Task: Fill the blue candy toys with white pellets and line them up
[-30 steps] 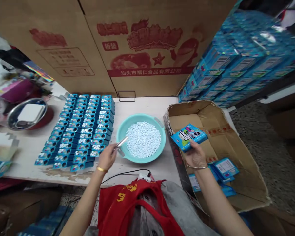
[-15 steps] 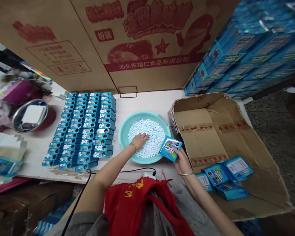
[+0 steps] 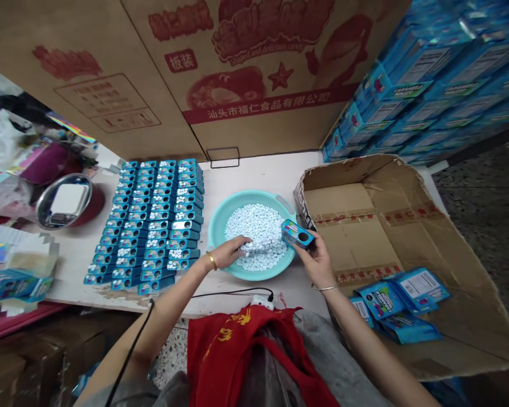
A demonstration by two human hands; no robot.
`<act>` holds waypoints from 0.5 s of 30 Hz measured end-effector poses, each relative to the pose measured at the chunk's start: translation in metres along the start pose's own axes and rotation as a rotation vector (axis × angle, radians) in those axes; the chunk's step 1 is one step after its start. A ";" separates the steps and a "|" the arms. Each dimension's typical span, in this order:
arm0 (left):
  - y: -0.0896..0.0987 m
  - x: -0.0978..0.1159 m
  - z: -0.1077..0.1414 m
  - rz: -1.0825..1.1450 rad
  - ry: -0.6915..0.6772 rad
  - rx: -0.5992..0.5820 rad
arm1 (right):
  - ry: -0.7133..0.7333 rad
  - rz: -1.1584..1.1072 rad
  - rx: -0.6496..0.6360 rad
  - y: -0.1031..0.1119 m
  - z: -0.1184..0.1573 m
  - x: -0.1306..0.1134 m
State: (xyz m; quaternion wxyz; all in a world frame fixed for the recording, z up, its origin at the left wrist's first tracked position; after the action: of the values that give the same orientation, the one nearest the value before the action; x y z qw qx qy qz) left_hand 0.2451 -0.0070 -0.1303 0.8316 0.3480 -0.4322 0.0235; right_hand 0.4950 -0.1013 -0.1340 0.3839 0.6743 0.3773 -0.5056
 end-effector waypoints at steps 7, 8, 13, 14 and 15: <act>0.058 0.050 0.018 -0.195 -0.008 0.006 | 0.328 0.328 -0.305 -0.032 -0.011 -0.001; 0.060 0.057 0.017 -0.245 -0.002 -0.003 | 0.355 0.338 -0.323 -0.036 -0.010 -0.001; 0.059 0.097 0.007 -0.548 0.150 0.035 | 0.399 0.375 -0.373 -0.048 -0.005 0.002; 0.056 0.107 0.006 -0.621 0.189 0.040 | 0.399 0.378 -0.376 -0.048 -0.004 0.003; 0.054 0.117 0.006 -0.688 0.219 0.041 | 0.398 0.380 -0.376 -0.048 -0.003 0.003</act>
State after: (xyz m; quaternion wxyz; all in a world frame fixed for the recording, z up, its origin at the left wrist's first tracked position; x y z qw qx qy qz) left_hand 0.2957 -0.0006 -0.0123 0.8250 0.4852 -0.1978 -0.2119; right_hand 0.4536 -0.0775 -0.1433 0.5079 0.7353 0.3992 -0.2047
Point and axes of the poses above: each hand's wrist, its own z-axis away from the middle knuckle, its own y-axis out of the back of the hand, x = y × z, the point moved 3 cm from there along -z, towards the middle knuckle, and after that the axes turned 13 degrees about y, right-handed, at the moved point
